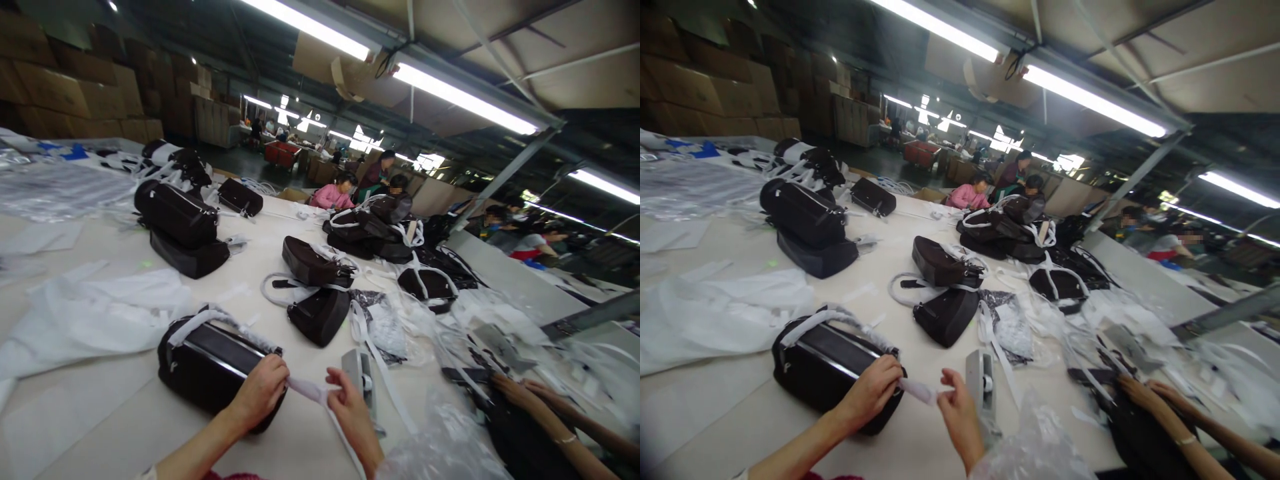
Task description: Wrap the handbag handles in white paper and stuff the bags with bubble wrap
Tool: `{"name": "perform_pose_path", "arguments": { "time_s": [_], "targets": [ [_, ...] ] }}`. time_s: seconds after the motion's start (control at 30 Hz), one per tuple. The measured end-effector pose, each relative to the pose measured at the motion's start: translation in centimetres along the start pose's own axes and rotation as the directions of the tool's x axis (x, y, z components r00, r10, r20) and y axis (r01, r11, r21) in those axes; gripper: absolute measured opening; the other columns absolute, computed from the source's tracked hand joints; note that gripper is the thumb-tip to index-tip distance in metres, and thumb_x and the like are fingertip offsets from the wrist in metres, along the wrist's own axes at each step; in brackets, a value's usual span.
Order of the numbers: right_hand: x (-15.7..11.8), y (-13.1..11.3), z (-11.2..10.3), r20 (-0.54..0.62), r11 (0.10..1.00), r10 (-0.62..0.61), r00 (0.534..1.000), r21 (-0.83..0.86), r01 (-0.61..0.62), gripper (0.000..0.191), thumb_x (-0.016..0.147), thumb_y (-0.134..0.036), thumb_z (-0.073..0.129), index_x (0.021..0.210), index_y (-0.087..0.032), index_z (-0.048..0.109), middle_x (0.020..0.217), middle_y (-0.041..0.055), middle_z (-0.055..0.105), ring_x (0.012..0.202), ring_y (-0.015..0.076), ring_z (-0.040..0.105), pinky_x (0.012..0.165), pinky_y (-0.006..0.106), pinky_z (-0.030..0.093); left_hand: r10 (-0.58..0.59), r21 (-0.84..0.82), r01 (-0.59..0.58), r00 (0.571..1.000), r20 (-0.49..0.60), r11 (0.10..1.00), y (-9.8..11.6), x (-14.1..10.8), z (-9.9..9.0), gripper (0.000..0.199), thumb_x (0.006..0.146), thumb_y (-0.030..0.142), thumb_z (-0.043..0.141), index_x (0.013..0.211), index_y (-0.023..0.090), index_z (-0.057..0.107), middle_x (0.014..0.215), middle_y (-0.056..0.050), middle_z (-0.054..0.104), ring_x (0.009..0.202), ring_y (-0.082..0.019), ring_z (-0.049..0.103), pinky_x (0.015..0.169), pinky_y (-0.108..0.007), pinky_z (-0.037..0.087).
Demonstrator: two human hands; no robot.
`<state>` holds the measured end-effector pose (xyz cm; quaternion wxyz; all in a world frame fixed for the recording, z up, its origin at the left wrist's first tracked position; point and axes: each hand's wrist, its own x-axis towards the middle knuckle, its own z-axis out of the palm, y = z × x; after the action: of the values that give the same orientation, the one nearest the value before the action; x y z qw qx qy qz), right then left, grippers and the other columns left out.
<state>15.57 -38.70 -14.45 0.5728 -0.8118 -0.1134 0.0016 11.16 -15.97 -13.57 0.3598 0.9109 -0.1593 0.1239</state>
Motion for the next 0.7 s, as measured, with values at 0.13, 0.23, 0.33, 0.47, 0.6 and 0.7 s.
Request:
{"name": "perform_pose_path", "arguments": {
  "time_s": [0.13,0.23,0.33,0.47,0.6,0.7],
  "targets": [
    [-2.1,0.3,4.5,0.227,0.906,0.172,0.959,0.347,-0.244,0.059,0.073,-0.034,0.075,0.128,-0.02,0.06,0.076,0.0007,0.07,0.063,0.0177,0.065,0.059,0.031,0.054,-0.048,-0.014,0.049,0.999,0.02,0.999,0.2,0.3,0.1,0.022,0.093,0.009,0.041,0.085,0.017,0.059,0.091,-0.009,0.061,0.09,-0.023,0.055,0.082,-0.034,0.046],
    [-2.0,-1.4,7.4,0.079,0.906,0.144,0.986,0.389,-0.163,0.04,0.078,-0.053,0.07,0.097,-0.018,0.073,0.088,0.0068,0.073,0.074,0.0208,0.067,0.067,0.033,0.057,-0.061,-0.031,0.063,0.996,0.061,0.998,0.4,0.3,-0.5,0.022,0.092,0.009,0.041,0.084,0.017,0.059,0.092,-0.009,0.062,0.091,-0.022,0.056,0.083,-0.034,0.047],
    [-1.1,-2.4,8.3,-0.009,0.913,0.161,0.987,0.381,-0.145,0.043,0.079,-0.062,0.065,0.079,-0.019,0.072,0.07,0.0031,0.069,0.065,0.0188,0.064,0.061,0.03,0.054,-0.07,-0.048,0.079,0.984,0.165,0.996,0.3,0.4,-2.3,0.013,0.087,0.015,0.055,0.098,0.018,0.062,0.103,-0.009,0.065,0.1,-0.024,0.057,0.096,-0.039,0.044],
    [-0.4,-2.3,8.1,-0.023,0.907,0.21,0.978,0.379,-0.185,0.046,0.08,-0.065,0.063,0.077,-0.019,0.069,0.058,0.0001,0.065,0.055,0.0179,0.062,0.053,0.028,0.051,-0.032,-0.094,0.063,0.952,0.305,0.994,-0.3,0.4,-5.1,0.054,0.079,0.021,0.069,0.13,0.023,0.054,0.13,-0.01,0.061,0.122,-0.029,0.051,0.115,-0.053,0.023],
    [-0.1,-1.9,7.7,-0.031,0.909,0.215,0.976,0.372,-0.188,0.045,0.077,-0.063,0.066,0.072,-0.019,0.068,0.057,-0.0012,0.063,0.055,0.0159,0.059,0.053,0.026,0.05,0.036,-0.17,0.008,0.966,0.255,0.985,-0.4,0.5,-4.6,0.044,0.081,0.014,0.061,0.125,0.021,0.059,0.123,-0.01,0.062,0.119,-0.026,0.052,0.108,-0.043,0.035],
    [0.1,-1.6,7.3,-0.04,0.901,0.233,0.972,0.385,-0.2,0.044,0.076,-0.063,0.067,0.073,-0.019,0.069,0.061,-0.0007,0.065,0.056,0.0158,0.059,0.054,0.026,0.051,0.035,-0.183,-0.006,0.987,0.156,0.983,-0.2,0.6,-2.8,0.042,0.079,0.009,0.058,0.12,0.019,0.063,0.117,-0.01,0.064,0.114,-0.026,0.053,0.105,-0.042,0.038]
  ]
}}
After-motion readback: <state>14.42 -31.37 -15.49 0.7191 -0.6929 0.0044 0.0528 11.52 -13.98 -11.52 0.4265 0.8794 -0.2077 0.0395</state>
